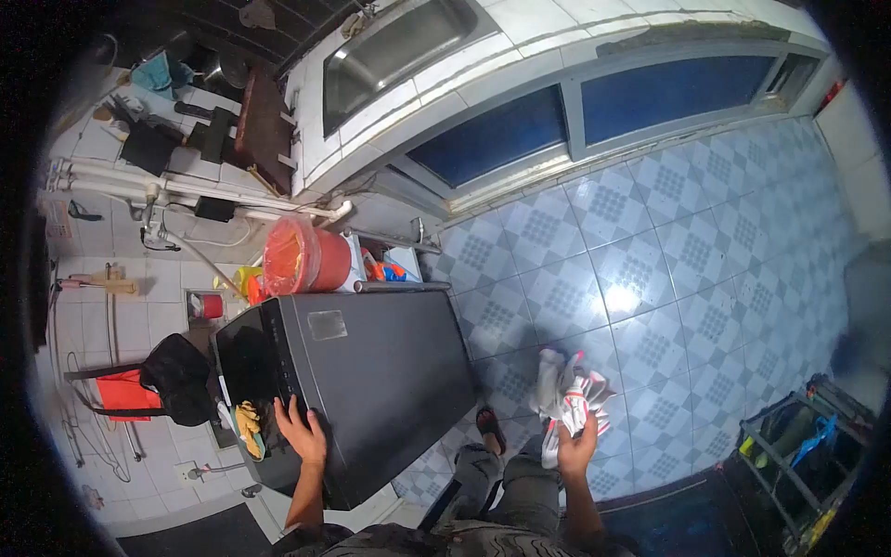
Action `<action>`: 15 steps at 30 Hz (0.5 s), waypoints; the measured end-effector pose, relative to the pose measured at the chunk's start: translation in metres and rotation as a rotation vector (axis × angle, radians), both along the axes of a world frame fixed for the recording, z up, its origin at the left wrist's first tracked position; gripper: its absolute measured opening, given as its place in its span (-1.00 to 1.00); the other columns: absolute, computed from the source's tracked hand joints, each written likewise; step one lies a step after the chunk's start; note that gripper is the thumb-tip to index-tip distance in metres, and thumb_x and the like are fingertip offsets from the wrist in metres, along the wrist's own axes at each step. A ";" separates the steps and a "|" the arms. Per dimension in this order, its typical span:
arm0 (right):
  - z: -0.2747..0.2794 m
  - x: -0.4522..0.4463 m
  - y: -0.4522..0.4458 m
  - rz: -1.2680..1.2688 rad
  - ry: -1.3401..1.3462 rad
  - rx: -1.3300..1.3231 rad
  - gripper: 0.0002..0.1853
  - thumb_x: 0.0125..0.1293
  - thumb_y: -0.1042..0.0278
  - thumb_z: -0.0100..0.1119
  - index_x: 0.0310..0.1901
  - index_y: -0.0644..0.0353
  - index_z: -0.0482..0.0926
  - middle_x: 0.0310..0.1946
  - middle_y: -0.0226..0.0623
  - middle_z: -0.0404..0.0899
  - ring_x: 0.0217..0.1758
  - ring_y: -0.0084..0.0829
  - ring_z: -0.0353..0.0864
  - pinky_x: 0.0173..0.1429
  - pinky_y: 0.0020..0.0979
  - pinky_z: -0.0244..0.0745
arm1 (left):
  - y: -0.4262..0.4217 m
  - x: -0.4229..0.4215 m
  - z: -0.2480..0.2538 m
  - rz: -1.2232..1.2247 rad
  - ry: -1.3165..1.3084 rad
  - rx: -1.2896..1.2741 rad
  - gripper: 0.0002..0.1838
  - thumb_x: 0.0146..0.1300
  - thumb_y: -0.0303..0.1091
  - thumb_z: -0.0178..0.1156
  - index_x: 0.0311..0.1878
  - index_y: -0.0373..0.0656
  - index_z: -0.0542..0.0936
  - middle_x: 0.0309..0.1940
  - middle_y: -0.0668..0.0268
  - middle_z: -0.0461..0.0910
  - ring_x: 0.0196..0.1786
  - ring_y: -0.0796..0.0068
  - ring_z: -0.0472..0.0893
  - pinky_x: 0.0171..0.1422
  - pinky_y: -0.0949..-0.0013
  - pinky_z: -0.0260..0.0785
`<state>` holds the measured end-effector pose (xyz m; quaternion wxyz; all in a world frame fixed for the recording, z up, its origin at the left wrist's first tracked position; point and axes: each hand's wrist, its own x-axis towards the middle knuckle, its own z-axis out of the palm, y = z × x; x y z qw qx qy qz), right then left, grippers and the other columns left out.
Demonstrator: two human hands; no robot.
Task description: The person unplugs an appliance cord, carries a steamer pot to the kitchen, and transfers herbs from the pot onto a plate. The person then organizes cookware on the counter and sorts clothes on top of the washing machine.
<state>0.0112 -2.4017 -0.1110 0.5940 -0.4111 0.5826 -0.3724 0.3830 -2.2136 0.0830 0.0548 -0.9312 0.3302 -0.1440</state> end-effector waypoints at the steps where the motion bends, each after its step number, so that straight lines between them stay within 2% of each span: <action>1: -0.003 -0.002 0.001 0.002 0.001 0.010 -0.66 -0.02 0.56 0.17 -0.15 0.32 0.39 -0.31 -0.31 0.37 -0.21 -0.48 0.38 -0.09 -0.48 0.28 | -0.001 0.000 0.000 0.005 -0.003 0.006 -0.53 0.11 -0.32 0.03 0.12 -0.26 0.34 0.23 -0.12 0.08 0.26 -0.07 0.11 0.32 0.09 -0.06; 3: -0.007 -0.005 0.001 0.109 -0.016 0.114 -0.65 -0.02 0.56 0.18 -0.14 0.32 0.39 -0.30 -0.32 0.39 -0.23 -0.48 0.40 -0.11 -0.47 0.30 | -0.004 -0.001 -0.001 0.008 -0.004 0.009 -0.53 0.11 -0.32 0.03 0.11 -0.25 0.34 0.23 -0.10 0.08 0.26 -0.06 0.12 0.31 0.09 -0.05; 5: -0.014 -0.004 0.001 0.129 -0.067 0.111 -0.66 -0.04 0.57 0.19 -0.16 0.32 0.40 -0.32 -0.30 0.39 -0.26 -0.45 0.42 -0.13 -0.45 0.32 | -0.005 -0.001 -0.003 0.030 -0.033 0.016 -0.54 0.11 -0.31 0.02 0.10 -0.25 0.34 0.23 -0.09 0.08 0.26 -0.06 0.12 0.32 0.08 -0.06; 9: -0.009 0.006 -0.005 0.209 0.047 0.046 -0.69 -0.06 0.56 0.22 -0.22 0.33 0.41 -0.36 -0.22 0.39 -0.28 -0.36 0.44 -0.16 -0.42 0.33 | -0.007 -0.001 -0.002 0.053 -0.039 0.020 -0.54 0.11 -0.29 0.01 0.10 -0.24 0.35 0.22 -0.09 0.09 0.26 -0.06 0.12 0.31 0.09 -0.05; 11: -0.016 0.009 -0.007 0.290 0.056 0.019 -0.63 -0.06 0.64 0.13 -0.12 0.30 0.40 -0.27 -0.31 0.44 -0.23 -0.50 0.43 -0.08 -0.48 0.33 | -0.006 0.000 -0.003 0.045 -0.068 0.038 -0.54 0.11 -0.29 0.01 0.10 -0.22 0.35 0.21 -0.09 0.11 0.25 -0.06 0.14 0.29 0.09 -0.02; 12: -0.019 0.012 -0.007 0.220 0.015 -0.001 -0.66 -0.11 0.54 0.25 -0.22 0.33 0.42 -0.37 -0.19 0.40 -0.28 -0.30 0.44 -0.15 -0.38 0.34 | -0.005 0.000 -0.003 0.052 -0.068 0.033 -0.54 0.11 -0.29 0.01 0.10 -0.22 0.35 0.21 -0.09 0.11 0.25 -0.06 0.14 0.29 0.09 -0.02; 15: -0.028 0.017 -0.009 0.215 -0.021 -0.086 -0.65 -0.12 0.52 0.25 -0.22 0.32 0.42 -0.37 -0.16 0.41 -0.27 -0.23 0.44 -0.14 -0.35 0.34 | -0.003 0.000 -0.002 0.027 -0.035 0.031 -0.55 0.14 -0.29 0.00 0.11 -0.22 0.35 0.23 -0.06 0.10 0.25 -0.08 0.13 0.31 0.07 -0.04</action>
